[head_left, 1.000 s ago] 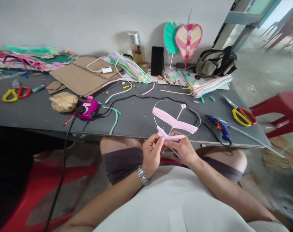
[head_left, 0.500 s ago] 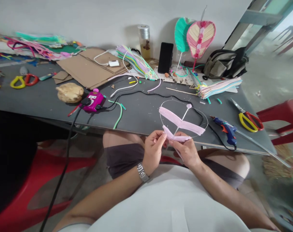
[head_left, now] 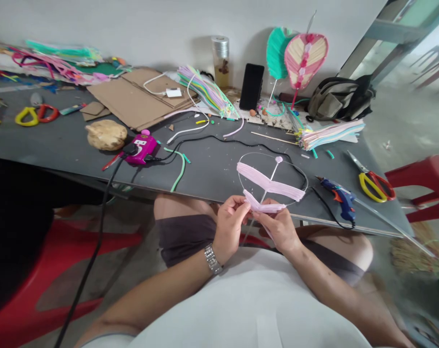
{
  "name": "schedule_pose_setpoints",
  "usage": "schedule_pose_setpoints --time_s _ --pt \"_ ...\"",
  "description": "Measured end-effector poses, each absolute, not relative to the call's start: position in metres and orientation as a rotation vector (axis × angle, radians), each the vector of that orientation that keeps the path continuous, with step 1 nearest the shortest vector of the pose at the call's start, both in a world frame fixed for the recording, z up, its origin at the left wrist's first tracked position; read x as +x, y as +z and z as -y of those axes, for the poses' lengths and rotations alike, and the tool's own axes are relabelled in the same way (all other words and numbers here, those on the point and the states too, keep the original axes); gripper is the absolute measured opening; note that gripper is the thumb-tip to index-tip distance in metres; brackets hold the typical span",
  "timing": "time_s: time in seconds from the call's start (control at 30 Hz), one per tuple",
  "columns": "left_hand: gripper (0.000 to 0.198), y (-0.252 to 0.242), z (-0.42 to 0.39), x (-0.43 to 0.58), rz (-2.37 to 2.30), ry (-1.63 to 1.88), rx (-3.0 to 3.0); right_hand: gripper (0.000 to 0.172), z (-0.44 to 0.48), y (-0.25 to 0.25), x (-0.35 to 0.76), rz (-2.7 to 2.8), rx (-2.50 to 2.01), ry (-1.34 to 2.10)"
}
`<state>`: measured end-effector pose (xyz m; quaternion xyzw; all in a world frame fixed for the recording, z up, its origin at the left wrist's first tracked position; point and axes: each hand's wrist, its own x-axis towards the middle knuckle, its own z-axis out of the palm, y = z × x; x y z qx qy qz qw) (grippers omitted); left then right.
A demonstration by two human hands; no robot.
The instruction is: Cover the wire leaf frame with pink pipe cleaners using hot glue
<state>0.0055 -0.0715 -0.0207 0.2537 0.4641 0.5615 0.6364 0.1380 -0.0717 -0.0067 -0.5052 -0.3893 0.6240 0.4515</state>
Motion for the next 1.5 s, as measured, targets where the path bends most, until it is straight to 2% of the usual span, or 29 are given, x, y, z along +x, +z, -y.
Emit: schedule_pose_setpoints --time_s 0.6,0.83,1.13,1.3,1.5 --pt "0.031 -0.015 0.072 0.003 -1.063 1.277 0.52 0.031 0.065 -0.002 0.14 0.981 -1.214 1.613" --pt "0.025 -0.012 0.072 0.002 -1.054 1.276 0.53 0.028 0.062 -0.009 0.141 0.959 -1.089 1.635" --pt "0.027 -0.012 0.073 0.0 -0.974 1.234 0.471 0.032 0.06 -0.006 0.141 0.925 -1.138 1.612" --pt "0.034 -0.013 0.072 0.001 -0.996 1.212 0.515 0.033 0.061 -0.003 0.14 0.926 -1.166 1.609" --pt "0.029 -0.013 0.07 0.002 -1.014 1.236 0.507 0.034 0.061 0.002 0.145 0.98 -1.169 1.651"
